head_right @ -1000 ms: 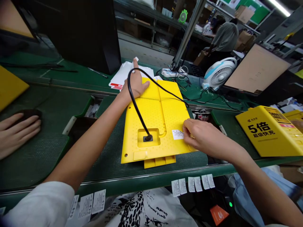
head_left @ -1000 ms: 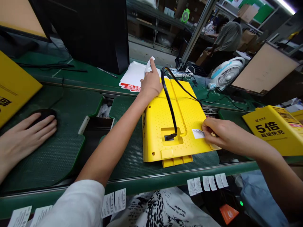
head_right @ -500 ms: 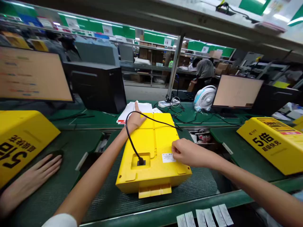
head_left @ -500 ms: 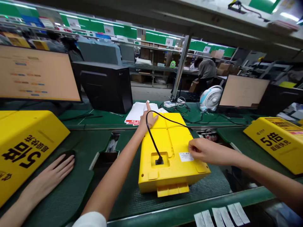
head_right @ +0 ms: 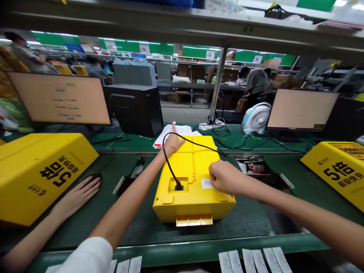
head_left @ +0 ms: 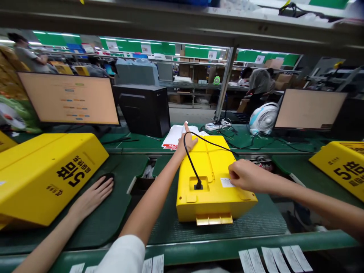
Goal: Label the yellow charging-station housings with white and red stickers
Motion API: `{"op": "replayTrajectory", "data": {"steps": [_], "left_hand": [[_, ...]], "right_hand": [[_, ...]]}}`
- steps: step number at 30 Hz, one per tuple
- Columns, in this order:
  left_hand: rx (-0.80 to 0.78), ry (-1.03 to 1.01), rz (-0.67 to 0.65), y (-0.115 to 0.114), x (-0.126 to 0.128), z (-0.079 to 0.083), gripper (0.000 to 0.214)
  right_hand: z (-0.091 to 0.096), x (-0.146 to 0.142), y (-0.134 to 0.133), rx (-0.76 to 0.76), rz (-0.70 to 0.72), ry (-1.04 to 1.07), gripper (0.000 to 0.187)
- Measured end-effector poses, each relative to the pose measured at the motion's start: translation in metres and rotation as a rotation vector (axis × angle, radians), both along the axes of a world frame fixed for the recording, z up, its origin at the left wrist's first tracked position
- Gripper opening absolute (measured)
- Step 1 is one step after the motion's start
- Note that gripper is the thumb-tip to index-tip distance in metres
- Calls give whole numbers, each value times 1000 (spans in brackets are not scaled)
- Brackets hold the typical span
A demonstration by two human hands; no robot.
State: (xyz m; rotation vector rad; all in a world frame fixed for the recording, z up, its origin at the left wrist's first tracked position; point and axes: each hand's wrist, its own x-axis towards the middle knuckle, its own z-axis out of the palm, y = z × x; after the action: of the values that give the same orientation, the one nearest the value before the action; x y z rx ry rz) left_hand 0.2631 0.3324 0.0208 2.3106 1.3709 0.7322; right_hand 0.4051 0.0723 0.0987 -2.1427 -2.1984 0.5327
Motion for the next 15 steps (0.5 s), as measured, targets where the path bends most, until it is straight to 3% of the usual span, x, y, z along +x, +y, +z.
{"op": "replayTrajectory", "data": {"steps": [5, 10, 13, 15], "left_hand": [[22, -43, -17, -3, 1, -1, 117], [89, -167, 17, -17, -7, 9, 108], [144, -336, 133, -53, -33, 29, 97], [178, -602, 267, -97, -60, 44, 91]], "right_hand": [[26, 5, 3, -191, 60, 306, 9], [62, 6, -6, -195, 116, 568, 3], [65, 6, -15, -208, 89, 716, 9], [58, 4, -24, -201, 76, 784, 13]]}}
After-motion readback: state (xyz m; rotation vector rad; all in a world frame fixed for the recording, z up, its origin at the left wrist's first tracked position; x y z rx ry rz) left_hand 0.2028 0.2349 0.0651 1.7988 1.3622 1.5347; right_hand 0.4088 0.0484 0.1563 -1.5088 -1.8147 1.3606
